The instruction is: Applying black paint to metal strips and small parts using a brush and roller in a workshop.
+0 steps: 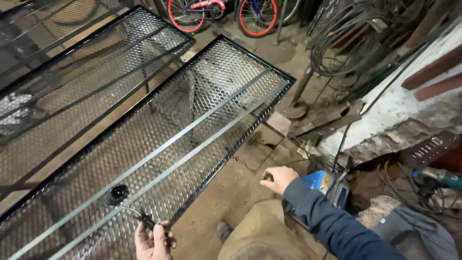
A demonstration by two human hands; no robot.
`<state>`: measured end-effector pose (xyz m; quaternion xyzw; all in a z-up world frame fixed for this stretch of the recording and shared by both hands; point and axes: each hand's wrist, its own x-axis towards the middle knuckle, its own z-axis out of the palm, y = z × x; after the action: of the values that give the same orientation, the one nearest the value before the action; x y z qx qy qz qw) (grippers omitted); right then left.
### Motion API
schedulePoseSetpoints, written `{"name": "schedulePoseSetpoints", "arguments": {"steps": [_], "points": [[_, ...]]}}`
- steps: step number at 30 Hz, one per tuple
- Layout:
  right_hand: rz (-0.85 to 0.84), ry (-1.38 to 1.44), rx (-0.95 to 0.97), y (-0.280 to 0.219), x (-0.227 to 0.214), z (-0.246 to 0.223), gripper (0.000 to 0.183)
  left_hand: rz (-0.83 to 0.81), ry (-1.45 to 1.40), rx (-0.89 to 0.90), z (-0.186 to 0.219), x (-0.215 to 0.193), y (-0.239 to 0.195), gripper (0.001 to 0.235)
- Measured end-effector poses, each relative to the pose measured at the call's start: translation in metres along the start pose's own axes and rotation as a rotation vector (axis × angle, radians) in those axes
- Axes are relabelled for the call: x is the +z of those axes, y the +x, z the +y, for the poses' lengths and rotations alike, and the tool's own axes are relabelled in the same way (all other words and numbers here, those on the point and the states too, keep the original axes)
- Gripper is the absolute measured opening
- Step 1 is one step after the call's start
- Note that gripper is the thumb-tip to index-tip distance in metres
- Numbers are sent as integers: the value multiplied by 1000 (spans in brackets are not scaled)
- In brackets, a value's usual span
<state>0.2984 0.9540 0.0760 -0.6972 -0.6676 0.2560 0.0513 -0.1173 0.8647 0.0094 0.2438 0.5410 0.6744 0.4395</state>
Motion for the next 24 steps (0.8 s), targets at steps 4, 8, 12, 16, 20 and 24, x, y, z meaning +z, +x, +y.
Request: {"name": "schedulePoseSetpoints", "arguments": {"steps": [4, 8, 12, 16, 20, 24], "points": [[136, 85, -51, 77, -26, 3, 28, -40, 10, 18, 0, 29, 31, 55], [270, -92, -127, 187, -44, 30, 23, 48, 155, -88, -16, 45, 65, 57], [259, -171, -175, 288, -63, 46, 21, 118, 280, 22, -51, 84, 90, 55], [211, -278, -360, 356, -72, 46, 16, 94, 205, -14, -38, 171, 89, 51], [49, -484, -452, 402, -73, 37, 16, -17, 363, -161, -20, 262, 110, 37], [-50, -473, -542, 429, -66, 40, 18, -155, 824, 154, -42, 303, 156, 31]]}}
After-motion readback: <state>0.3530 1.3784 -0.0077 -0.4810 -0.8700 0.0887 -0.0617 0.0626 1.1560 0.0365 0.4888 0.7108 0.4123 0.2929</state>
